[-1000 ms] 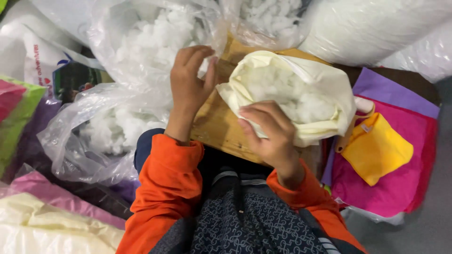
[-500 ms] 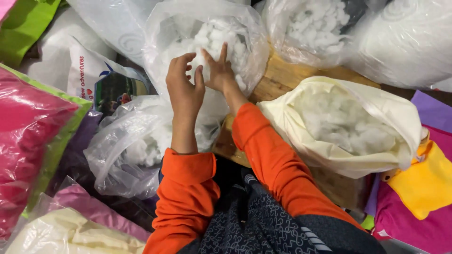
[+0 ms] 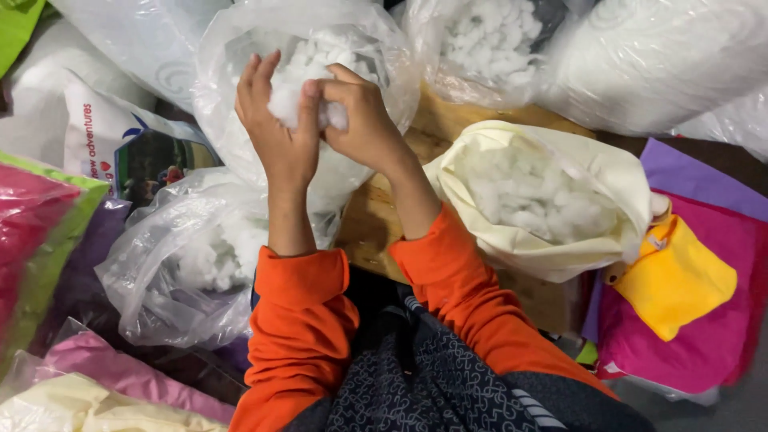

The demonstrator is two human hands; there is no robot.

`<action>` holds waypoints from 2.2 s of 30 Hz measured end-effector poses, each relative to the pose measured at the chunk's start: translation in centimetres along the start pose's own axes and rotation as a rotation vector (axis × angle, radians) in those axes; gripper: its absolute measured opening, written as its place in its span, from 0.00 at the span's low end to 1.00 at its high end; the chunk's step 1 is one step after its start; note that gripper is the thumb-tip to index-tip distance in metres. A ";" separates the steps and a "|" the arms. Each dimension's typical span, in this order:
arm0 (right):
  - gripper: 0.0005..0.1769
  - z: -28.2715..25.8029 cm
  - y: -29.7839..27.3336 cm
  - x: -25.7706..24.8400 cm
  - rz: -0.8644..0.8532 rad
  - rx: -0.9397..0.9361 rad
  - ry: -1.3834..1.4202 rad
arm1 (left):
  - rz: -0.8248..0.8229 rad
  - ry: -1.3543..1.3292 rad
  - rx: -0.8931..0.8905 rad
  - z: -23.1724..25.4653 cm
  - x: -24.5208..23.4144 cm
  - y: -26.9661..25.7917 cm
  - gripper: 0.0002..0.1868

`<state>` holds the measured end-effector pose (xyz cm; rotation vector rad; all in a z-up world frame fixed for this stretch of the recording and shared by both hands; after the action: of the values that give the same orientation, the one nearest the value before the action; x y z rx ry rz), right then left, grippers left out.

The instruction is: The person is stuffing a white fabric bag with white fiberfill material, grabbing handfuls from large plastic bags and pressing the material down inside the bag.

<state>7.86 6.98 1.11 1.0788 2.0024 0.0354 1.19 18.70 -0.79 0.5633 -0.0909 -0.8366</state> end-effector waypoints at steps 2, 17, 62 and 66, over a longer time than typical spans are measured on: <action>0.10 -3.6 -1.4 -3.0 0.075 -0.092 0.004 | -0.103 -0.309 -0.030 0.7 0.3 -0.1 0.31; 0.25 -3.6 -18.7 -19.6 0.269 -0.005 -0.292 | -0.589 -0.837 0.104 11.1 13.8 -9.8 0.13; 0.41 -0.1 -23.6 -22.1 0.099 0.332 -0.493 | -0.554 -0.333 0.043 9.4 17.6 -11.0 0.16; 0.29 3.4 -23.2 -17.4 0.042 0.149 -0.590 | -0.900 -0.728 -0.162 9.9 18.1 -12.1 0.39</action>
<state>-0.70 -20.95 1.50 1.0706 1.4655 -0.3737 2.39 -5.18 -1.05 0.0918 -0.4508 -1.8854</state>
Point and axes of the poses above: each hand's wrist, its own y-axis towards the middle knuckle, its own x-axis out of the palm, z = x × y, the point moved 1 cm from there along y, towards the middle knuckle, and after that the axes turned 11 degrees about -y, right-handed, at the moved point
